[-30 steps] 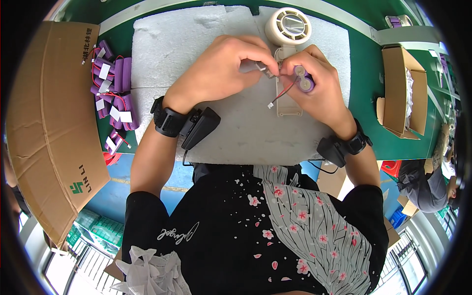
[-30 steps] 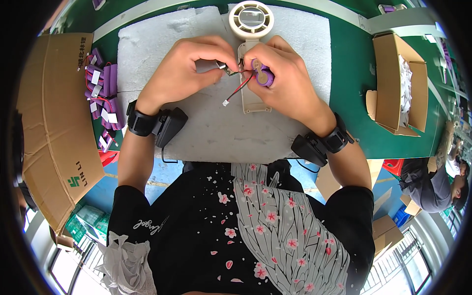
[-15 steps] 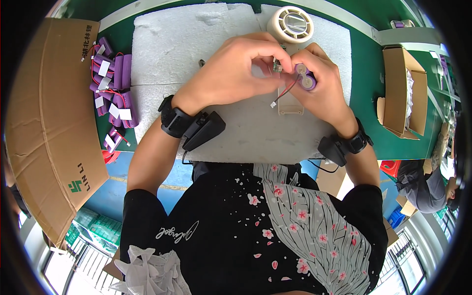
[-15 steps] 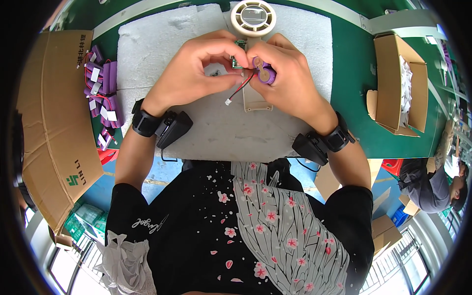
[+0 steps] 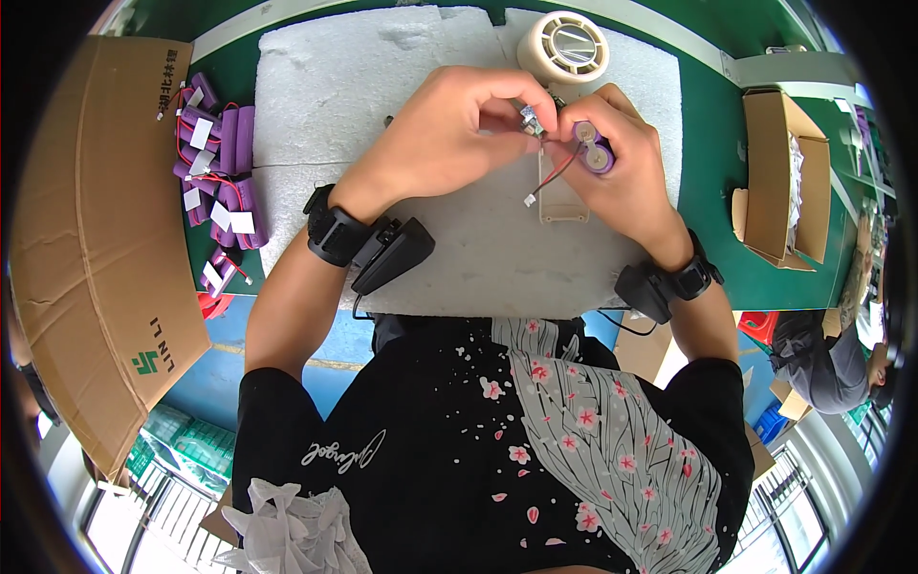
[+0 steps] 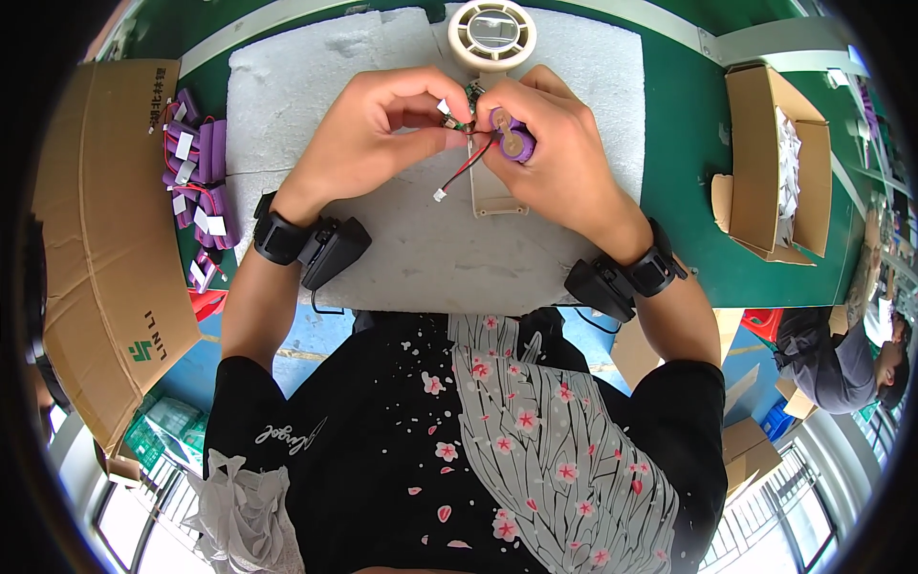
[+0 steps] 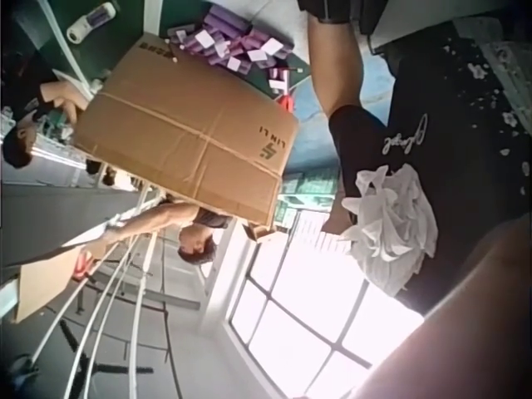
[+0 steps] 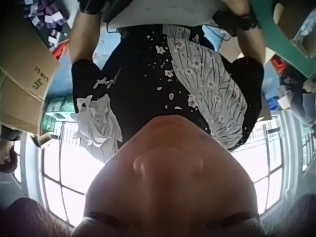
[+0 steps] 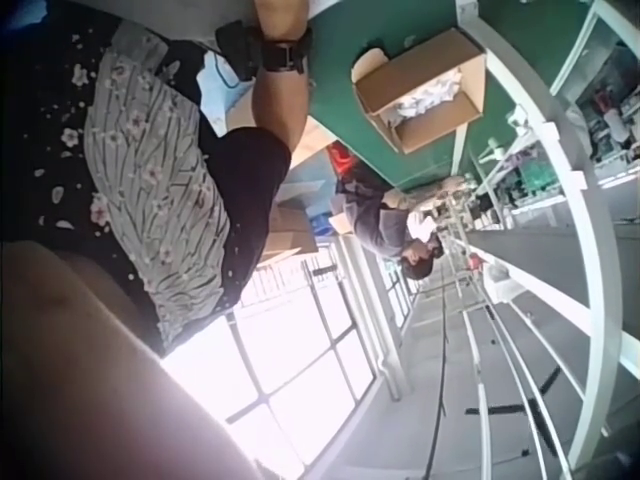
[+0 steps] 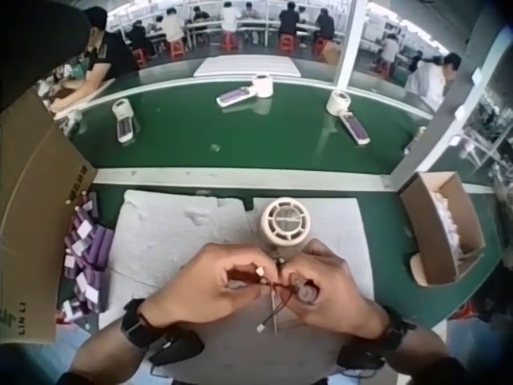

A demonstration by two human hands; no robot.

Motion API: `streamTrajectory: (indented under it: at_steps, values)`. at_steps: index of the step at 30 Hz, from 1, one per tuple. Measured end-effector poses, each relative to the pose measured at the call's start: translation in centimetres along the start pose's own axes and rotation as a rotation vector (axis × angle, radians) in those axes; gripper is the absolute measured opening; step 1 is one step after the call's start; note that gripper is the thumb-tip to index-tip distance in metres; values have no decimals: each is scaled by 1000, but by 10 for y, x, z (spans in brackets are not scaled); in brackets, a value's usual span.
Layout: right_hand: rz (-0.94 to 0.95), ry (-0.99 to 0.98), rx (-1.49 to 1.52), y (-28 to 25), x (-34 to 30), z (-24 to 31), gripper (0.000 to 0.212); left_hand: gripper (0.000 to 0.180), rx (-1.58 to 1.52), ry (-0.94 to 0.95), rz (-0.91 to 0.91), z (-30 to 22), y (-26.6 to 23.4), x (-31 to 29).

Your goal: The person assembles a handheld fan by connecting a battery pack to a circuit board and fitting them into the plastic housing. After testing the fan, the person removes the components to adjust the wiring before reassembling them into the handle.

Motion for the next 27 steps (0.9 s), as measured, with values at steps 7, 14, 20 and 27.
streamTrajectory:
  at_steps: [7, 14, 20, 27]
  values:
    - [-85, 26, 366, 0, -7, -13, 16, 17, -129, -120, 13, 6, -3, 0]
    - [-242, -22, 37, -7, -6, -13, 16, 15, -77, 12, 18, 1, 1, 0]
    - [-202, -84, -79, -8, -3, -6, 17, 20, -155, -29, -117, 2, -6, 2]
    - [-107, -14, -30, -9, -7, -2, 11, 16, -174, -53, -101, 3, -8, -1]
Point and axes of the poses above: each hand's wrist, its own x-axis towards the middle knuckle, its own y-axis out of the palm, z = x × y, the point moved 3 cm from there along x, towards the middle knuckle, and after that the axes turned 11 degrees about z, right-handed, at the moved point
